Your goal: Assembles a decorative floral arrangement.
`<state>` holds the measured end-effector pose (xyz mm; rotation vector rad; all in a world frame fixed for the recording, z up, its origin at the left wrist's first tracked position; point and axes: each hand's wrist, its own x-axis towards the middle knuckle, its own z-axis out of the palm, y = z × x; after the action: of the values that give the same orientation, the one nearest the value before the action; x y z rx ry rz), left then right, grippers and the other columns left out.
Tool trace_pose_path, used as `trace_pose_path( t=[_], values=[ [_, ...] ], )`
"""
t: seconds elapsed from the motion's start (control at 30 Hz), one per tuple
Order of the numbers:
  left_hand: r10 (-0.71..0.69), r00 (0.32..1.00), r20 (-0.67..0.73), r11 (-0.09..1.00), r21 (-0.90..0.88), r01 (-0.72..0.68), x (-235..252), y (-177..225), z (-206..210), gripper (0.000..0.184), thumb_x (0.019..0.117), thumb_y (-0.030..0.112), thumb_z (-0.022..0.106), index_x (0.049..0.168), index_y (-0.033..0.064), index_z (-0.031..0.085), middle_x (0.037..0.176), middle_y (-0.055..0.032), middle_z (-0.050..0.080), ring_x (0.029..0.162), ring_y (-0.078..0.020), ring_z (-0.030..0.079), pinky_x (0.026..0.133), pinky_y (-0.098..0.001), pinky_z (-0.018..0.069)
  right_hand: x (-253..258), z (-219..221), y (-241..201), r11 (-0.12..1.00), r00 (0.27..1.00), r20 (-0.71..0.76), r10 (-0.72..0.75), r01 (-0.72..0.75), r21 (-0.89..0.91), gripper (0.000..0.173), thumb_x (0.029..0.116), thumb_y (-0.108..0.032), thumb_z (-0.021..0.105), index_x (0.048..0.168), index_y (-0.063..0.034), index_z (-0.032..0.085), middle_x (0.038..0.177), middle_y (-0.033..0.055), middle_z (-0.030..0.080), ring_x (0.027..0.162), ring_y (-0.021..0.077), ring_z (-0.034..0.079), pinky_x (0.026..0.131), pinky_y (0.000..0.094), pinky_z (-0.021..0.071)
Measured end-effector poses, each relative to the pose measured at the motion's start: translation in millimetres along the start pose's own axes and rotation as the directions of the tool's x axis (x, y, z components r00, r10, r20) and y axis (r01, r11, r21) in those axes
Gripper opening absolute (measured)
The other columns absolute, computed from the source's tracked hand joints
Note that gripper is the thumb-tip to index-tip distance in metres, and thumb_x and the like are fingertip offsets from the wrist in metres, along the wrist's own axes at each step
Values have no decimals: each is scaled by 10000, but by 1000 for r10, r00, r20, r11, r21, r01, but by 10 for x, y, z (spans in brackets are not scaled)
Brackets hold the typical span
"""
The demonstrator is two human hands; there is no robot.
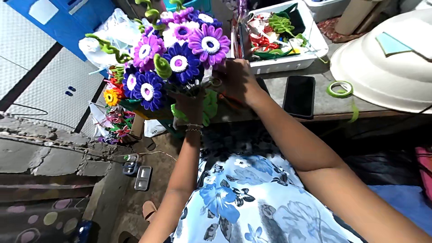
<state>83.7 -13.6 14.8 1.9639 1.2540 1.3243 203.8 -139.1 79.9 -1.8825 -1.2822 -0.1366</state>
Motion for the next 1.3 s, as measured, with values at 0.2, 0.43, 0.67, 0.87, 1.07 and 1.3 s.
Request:
trace_pose_path(
  t=[0.2,0.43,0.67,0.87,1.07,1.3],
  values=[
    [173,970,169,967,161,-200,-68,-141,-108,785,854,415,802,1371,-90,495,1240,-294,633,1173,-466,597,1004,-647,438,-86,-1,51,993,993,-34,-115,115,-12,248,926,-190,720,1050,24,724,1061,217,720,1033,401,681,960,638,473],
    [101,949,298,995,-7,-104,-120,-87,-286,472,826,139,807,1175,-132,640,1098,-285,680,1083,-362,650,972,-497,499,-162,216,227,958,971,200,134,-178,225,324,924,-81,711,1217,43,652,1148,250,672,1073,358,655,947,542,516],
    [-23,922,386,973,-203,110,-194,-167,-486,543,886,3,699,1336,-195,469,1267,-292,594,1187,-190,578,1036,-271,454,-12,156,-68,983,994,104,27,-45,177,288,977,-125,629,1172,82,675,1128,264,692,1106,362,663,1006,506,499],
    [-523,612,593,851,404,336,-22,336,-1038,387,1058,22,446,1421,-114,453,1460,-244,497,1341,-245,472,1133,-310,346,-17,126,-87,985,990,75,-119,109,136,318,968,-226,650,1141,31,719,1137,218,715,1135,362,658,1045,535,471],
    [-47,948,316,997,-43,64,44,-778,-621,415,954,106,653,1206,-206,548,1125,-305,633,1033,-248,627,929,-343,507,67,52,39,909,905,80,-417,414,55,244,979,-267,610,1103,-115,755,1047,126,753,1027,350,703,982,677,441],
    [-131,874,468,990,21,136,424,-651,-622,609,873,231,798,1349,-51,543,1292,-162,625,1186,-170,602,1026,-322,491,151,84,157,904,900,131,-416,425,-42,170,892,-145,706,1001,-22,751,868,124,746,877,310,723,1071,655,366]
  ],
)
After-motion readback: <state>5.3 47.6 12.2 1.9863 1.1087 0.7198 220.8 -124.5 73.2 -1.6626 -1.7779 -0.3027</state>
